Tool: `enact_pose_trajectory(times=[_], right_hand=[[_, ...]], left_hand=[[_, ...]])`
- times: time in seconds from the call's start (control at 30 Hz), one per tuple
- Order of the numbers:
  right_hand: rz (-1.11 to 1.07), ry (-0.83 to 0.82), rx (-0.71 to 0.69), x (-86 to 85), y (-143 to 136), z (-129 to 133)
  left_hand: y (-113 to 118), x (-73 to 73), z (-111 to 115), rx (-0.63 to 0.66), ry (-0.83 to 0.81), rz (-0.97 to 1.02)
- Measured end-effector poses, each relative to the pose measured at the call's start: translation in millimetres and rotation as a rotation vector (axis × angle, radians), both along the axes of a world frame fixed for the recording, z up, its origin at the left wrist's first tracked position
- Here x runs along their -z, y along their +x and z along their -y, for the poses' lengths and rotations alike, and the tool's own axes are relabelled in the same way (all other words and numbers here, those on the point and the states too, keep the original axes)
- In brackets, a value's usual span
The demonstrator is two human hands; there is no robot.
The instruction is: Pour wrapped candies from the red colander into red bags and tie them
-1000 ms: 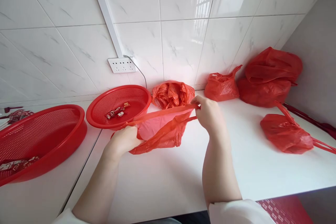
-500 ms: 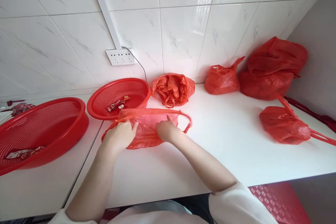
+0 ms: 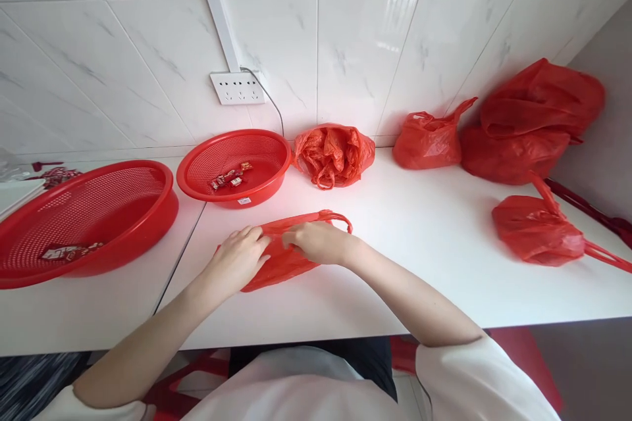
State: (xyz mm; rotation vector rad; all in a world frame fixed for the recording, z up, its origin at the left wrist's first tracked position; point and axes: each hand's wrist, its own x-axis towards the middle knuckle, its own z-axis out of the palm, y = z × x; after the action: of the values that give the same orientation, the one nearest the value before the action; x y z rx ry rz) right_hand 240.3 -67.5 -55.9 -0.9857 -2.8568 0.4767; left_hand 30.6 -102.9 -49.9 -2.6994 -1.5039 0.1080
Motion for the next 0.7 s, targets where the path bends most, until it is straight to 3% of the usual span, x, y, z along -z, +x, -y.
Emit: enact_pose_trajectory(times=[0.1,0.2,0.3,0.47,0.57,0.7], right_hand=[[-0.009,0.26,-0.055,6.4,-5,-1],[0.075,0.353,-0.107,22.1,-3,-13],[0.139,0.258,-0.058,43.0,5,-28],[0.186,-0.07,0.054,73.7,21,-49],[0.113,-0.239,0.082,82.5,30,-54],[0.01,-0.304,0.109,82.3,37,-53]], left_hand=[[-7,16.9,-11,0.013,0.007,0.026],[-19,31.5,-22,0.085,-0.063,0.06],[-32,40.1,-29,0.142,-0.169,0.086],[-53,50.9,-41,0.088,-0.391,0.186],[-64,61.0,-50,0.004,-0.467,0.27],[-71,69.2,-61,-0.009,-0.542,0.484]])
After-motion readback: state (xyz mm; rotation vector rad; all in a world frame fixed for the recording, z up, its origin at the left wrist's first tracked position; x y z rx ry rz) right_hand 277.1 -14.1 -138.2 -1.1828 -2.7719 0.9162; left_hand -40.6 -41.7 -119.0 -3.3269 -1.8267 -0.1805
